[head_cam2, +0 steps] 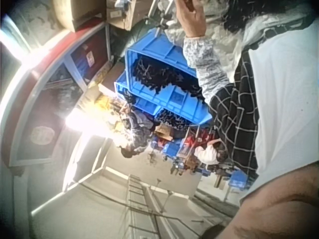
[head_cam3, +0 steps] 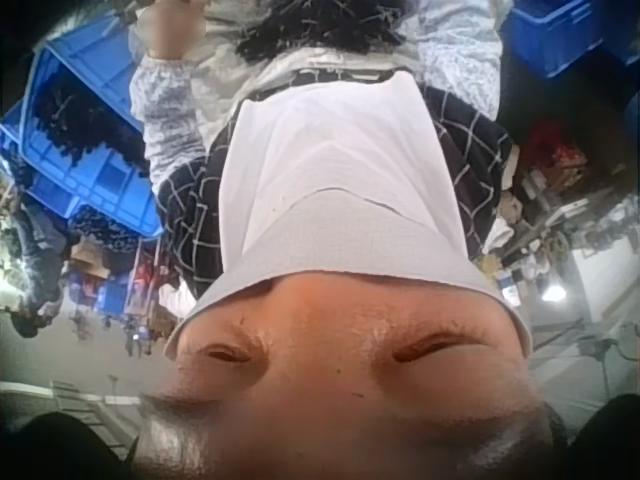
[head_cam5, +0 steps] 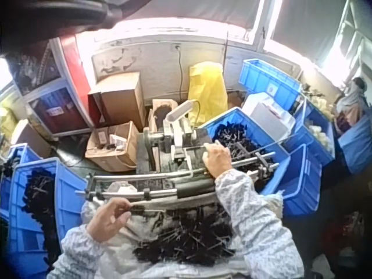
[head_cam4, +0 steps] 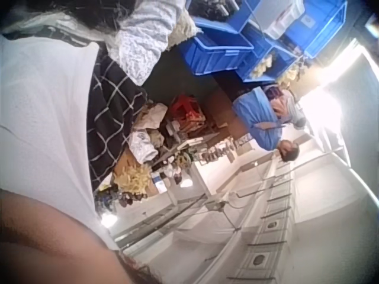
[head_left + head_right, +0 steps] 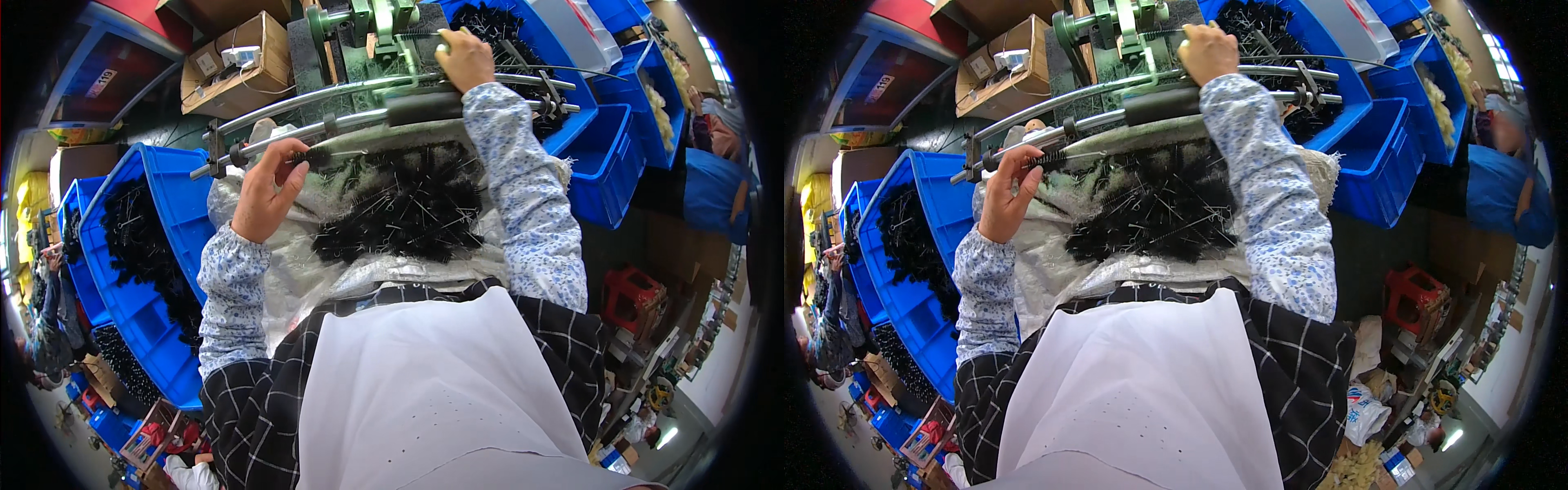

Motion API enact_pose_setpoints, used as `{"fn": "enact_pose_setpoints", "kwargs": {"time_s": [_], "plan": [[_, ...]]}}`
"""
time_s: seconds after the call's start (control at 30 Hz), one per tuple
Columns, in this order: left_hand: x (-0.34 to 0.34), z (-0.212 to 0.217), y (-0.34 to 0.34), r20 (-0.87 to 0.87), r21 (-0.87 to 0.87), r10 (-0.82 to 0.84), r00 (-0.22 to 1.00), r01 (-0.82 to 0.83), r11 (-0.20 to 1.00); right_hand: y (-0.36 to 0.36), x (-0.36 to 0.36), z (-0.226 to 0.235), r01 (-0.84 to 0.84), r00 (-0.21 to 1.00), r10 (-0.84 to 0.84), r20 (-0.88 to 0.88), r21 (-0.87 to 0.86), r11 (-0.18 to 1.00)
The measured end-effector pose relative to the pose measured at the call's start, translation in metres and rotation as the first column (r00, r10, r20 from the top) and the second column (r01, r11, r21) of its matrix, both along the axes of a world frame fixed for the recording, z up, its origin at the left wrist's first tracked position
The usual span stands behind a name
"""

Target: The person repeatedly picks small black fasteners from a pile on a white sack and places them into a green machine. The person uses both hands to handle the fasteners, occasionally adjusting the pile to access more items.

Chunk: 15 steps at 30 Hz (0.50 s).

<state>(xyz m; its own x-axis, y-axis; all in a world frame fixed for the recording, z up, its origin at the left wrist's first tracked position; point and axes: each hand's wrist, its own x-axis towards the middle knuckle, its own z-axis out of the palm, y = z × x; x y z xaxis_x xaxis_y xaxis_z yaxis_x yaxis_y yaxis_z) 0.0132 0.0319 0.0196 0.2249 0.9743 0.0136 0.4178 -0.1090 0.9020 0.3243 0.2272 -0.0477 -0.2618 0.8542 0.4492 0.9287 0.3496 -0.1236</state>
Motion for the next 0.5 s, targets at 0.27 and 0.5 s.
{"fn": "enact_pose_setpoints", "kwargs": {"time_s": [0.27, 0.5], "plan": [[0.028, 0.003, 0.01, 0.034, 0.046, -0.16, 0.987, 0.158, 0.986, 0.036, 0.037, 0.005, 0.04, 0.996, -0.025, 0.09, -0.168, 0.985], [0.059, -0.007, 0.021, 0.08, 0.022, -0.169, 0.982, 0.167, 0.986, -0.002, 0.071, 0.061, 0.169, 0.983, -0.171, 0.074, 0.032, 0.985]]}}
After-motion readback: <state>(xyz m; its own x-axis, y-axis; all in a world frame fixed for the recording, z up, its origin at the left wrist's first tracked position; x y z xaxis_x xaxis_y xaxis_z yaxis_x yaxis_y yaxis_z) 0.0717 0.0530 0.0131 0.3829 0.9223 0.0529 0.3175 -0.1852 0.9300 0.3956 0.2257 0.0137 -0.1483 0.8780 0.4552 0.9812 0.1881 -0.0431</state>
